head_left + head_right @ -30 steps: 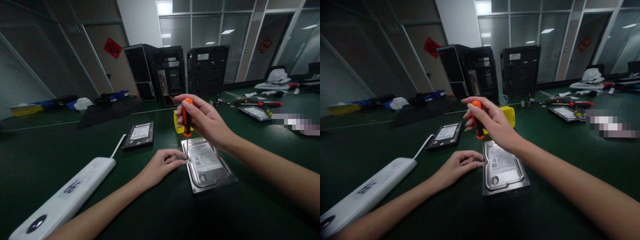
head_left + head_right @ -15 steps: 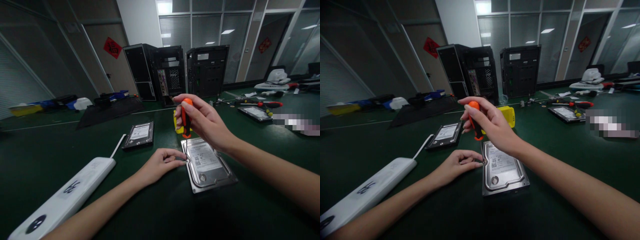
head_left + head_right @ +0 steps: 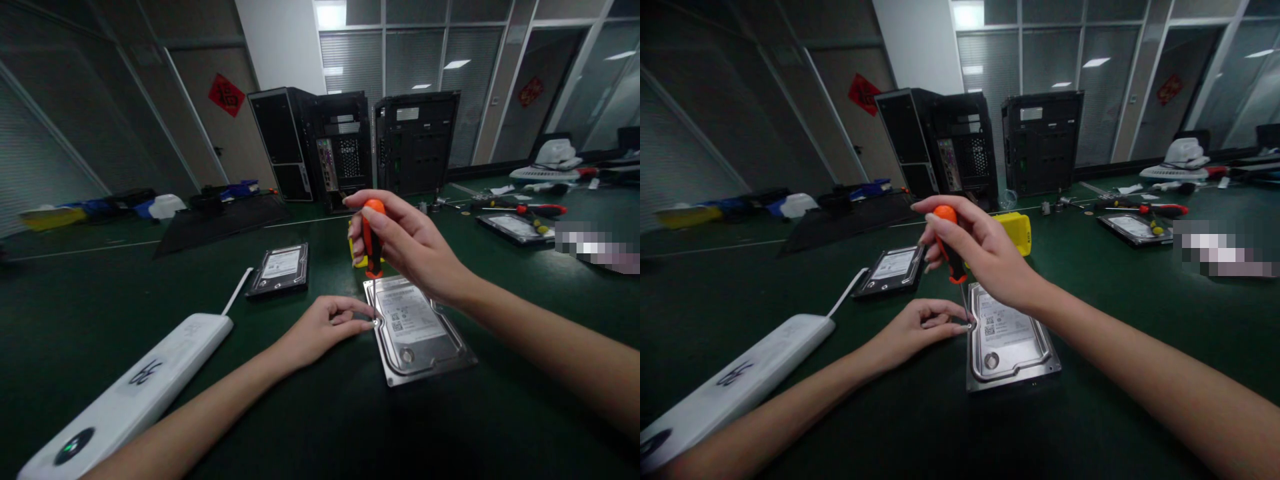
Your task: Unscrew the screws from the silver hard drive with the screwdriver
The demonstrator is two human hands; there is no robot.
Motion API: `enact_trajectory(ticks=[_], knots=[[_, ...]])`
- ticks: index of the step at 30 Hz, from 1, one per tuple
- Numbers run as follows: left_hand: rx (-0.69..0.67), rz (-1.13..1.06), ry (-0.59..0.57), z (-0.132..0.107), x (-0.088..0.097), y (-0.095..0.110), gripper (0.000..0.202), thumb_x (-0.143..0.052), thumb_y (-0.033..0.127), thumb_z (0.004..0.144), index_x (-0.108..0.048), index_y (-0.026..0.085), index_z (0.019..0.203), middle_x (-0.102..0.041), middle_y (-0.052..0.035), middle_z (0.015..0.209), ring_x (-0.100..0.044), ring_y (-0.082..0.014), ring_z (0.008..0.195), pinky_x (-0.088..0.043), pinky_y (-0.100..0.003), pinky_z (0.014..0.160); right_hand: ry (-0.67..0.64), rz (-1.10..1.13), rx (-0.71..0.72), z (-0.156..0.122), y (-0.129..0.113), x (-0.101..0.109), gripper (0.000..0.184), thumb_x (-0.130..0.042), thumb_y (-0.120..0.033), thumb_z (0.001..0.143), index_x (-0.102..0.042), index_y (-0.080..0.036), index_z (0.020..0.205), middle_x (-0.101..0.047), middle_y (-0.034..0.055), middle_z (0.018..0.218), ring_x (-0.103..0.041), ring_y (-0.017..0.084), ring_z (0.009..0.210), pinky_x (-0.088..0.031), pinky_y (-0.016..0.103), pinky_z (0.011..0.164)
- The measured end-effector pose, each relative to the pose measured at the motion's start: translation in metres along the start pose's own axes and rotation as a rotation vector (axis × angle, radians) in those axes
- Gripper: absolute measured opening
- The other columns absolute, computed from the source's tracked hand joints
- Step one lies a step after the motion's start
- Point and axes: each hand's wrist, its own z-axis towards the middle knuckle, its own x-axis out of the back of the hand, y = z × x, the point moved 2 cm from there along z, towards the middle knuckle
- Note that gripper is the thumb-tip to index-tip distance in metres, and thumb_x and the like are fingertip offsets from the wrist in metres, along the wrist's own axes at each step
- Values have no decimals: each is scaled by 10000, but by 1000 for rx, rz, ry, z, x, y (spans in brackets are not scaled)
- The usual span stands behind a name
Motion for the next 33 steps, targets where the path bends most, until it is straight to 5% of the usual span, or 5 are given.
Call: enact_trajectory(ticks=[6, 13, 33], knots=[[-33, 54, 61, -2, -2, 0, 273, -606, 358, 791, -681, 138, 933, -292, 80, 511, -252, -77, 484, -191, -195, 475, -6, -2, 6, 0, 0, 0, 220, -444, -254, 893, -517, -201, 1093, -515, 1, 863, -514, 71, 726, -487, 213, 710], [-208, 270, 148, -7, -4, 6, 185, -557, 267, 841, -692, 187, 938, -572, 6, 730, -424, -87, 561, -344, -196, 558, 17, -13, -6, 1, 2, 0, 212, -444, -261, 891, -512, -207, 1085, -515, -3, 860, -515, 69, 724, -487, 206, 708], [-194, 306, 187, -6, -6, 7, 192, -581, 332, 827, -687, 196, 911, -470, 41, 611, -397, -96, 548, -333, -210, 582, 42, -13, -8, 1, 2, -1, 224, -458, -292, 884, -519, -210, 1084, -520, -2, 851, -521, 71, 709, -491, 202, 690]])
